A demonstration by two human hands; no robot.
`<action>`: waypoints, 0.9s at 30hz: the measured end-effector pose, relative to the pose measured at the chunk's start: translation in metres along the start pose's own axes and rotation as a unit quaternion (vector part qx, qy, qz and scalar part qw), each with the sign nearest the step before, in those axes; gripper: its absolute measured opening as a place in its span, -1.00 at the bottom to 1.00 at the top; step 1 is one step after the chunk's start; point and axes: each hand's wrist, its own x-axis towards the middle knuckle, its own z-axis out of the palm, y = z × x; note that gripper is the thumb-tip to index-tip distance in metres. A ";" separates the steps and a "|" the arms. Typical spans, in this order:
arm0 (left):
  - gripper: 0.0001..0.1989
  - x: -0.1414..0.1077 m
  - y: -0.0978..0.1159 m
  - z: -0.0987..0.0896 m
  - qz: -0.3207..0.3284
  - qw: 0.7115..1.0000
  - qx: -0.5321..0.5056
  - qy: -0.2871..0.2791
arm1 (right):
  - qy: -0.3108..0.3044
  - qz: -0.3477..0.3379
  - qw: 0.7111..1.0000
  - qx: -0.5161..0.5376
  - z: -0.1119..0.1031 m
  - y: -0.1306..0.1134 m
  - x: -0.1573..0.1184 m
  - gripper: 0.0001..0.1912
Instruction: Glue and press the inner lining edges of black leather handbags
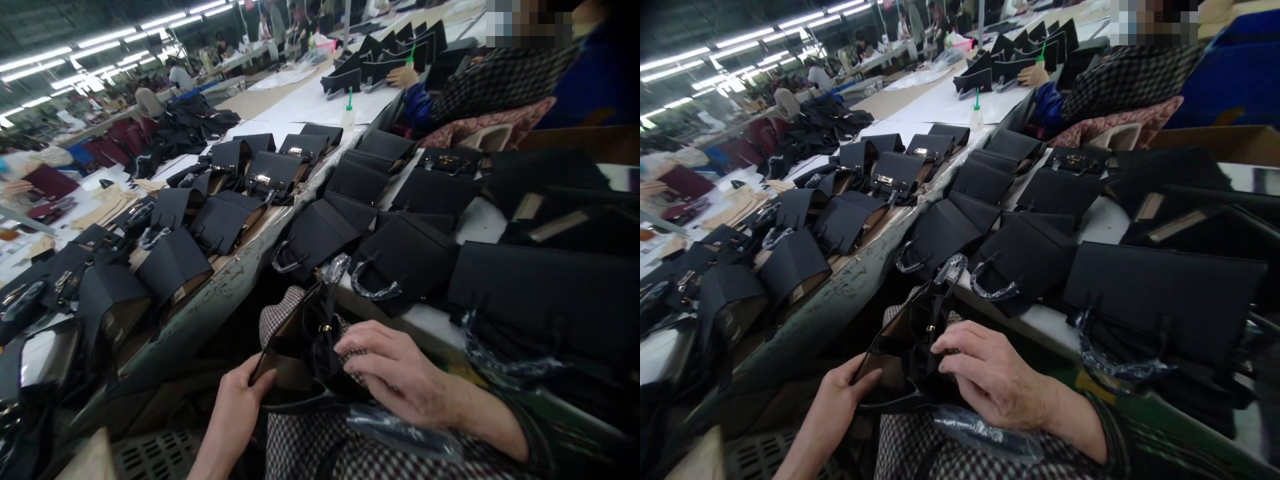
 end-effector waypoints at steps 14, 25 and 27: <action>-0.64 0.000 0.005 0.011 -0.005 0.999 -0.027 -0.034 | -0.330 0.123 0.920 -0.170 0.050 0.029 0.079 -0.78; -0.69 0.017 -0.003 0.000 -0.005 0.998 -0.015 -0.065 | -0.230 0.084 0.956 -0.161 0.093 0.053 0.059 -0.75; -0.69 0.018 -0.005 -0.001 0.003 0.998 0.008 -0.062 | -0.228 0.061 0.960 -0.150 0.095 0.056 0.060 -0.75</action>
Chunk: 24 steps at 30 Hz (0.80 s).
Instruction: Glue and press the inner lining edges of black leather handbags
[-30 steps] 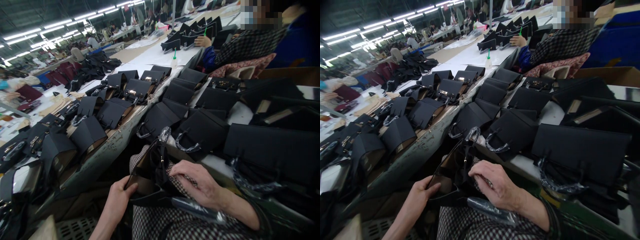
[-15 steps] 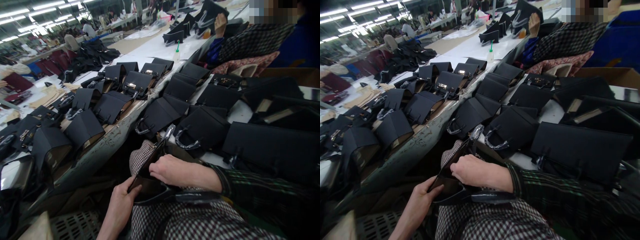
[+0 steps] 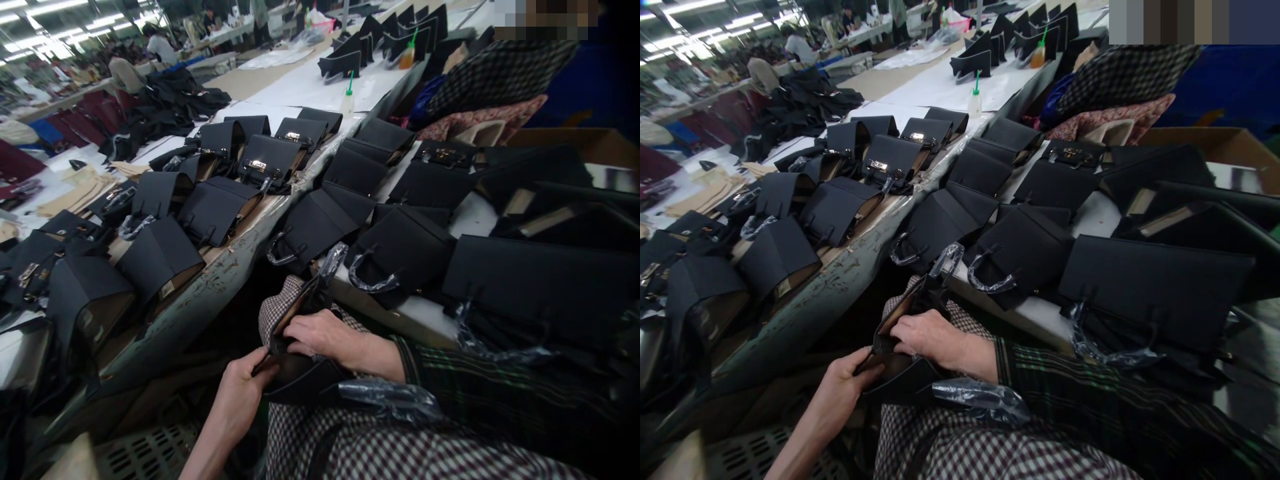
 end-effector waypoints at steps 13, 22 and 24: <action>-0.77 -0.002 0.007 0.004 0.027 0.998 0.053 -0.005 | 0.009 0.006 1.000 -0.009 -0.010 -0.009 0.002 -0.58; -0.79 -0.004 0.016 0.006 0.036 0.992 0.115 0.020 | 0.051 -0.001 0.998 0.024 -0.005 -0.005 -0.007 -0.80; -0.79 -0.005 0.018 0.007 0.040 0.989 0.139 0.024 | 0.052 -0.014 0.999 -0.001 -0.004 -0.005 -0.006 -0.80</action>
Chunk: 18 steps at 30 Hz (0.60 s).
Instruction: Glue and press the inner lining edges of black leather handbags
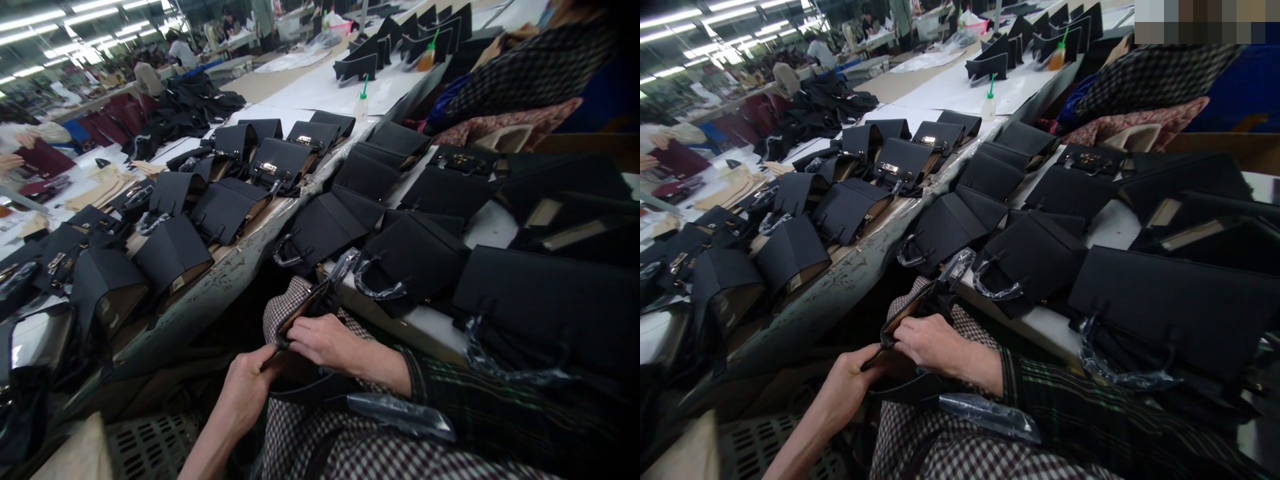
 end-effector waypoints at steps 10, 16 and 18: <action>-0.76 -0.007 0.016 0.000 -0.044 0.979 0.196 0.021 | -0.021 -0.087 0.990 -0.106 -0.005 -0.012 0.016 -0.85; -0.74 -0.007 0.014 0.007 -0.075 0.970 0.230 0.038 | -0.016 -0.119 0.988 -0.091 0.002 -0.014 0.015 -0.87; -0.76 -0.007 0.012 0.009 -0.079 0.968 0.234 0.044 | -0.027 -0.119 0.989 -0.078 0.003 -0.015 0.014 -0.87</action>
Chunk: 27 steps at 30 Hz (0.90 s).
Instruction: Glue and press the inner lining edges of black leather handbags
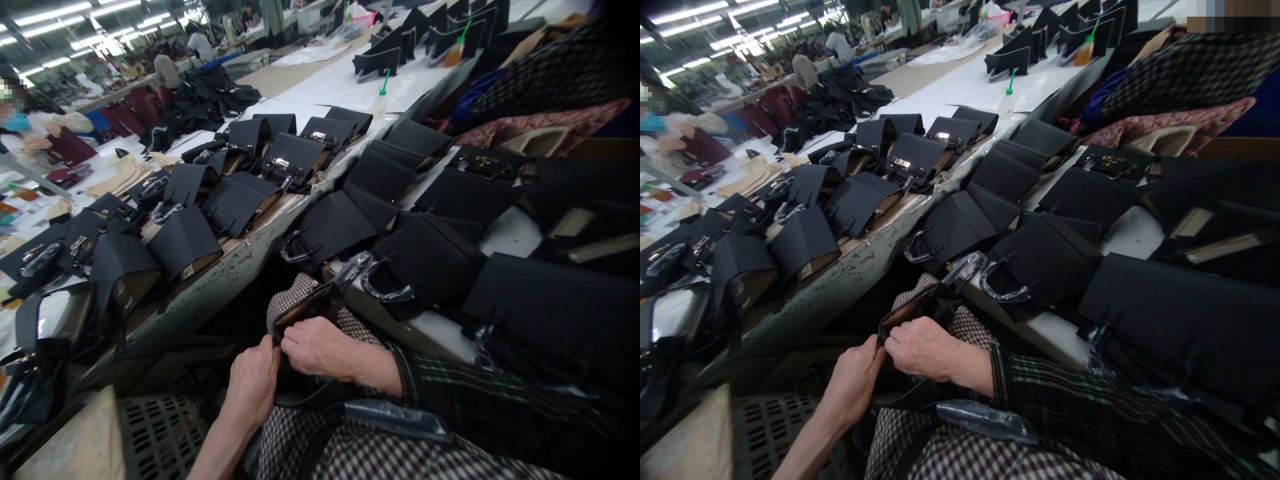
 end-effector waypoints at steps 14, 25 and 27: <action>-0.79 0.001 -0.012 0.003 0.043 0.994 -0.099 -0.004 | 0.040 0.128 0.974 0.181 -0.012 -0.025 -0.018 -0.71; -0.74 0.004 -0.017 0.007 0.030 0.987 -0.159 0.006 | 0.000 0.130 0.967 0.218 -0.011 -0.022 -0.019 -0.56; -0.72 0.006 -0.016 0.007 0.018 0.987 -0.162 0.016 | -0.025 0.145 0.968 0.201 -0.016 -0.021 -0.019 -0.62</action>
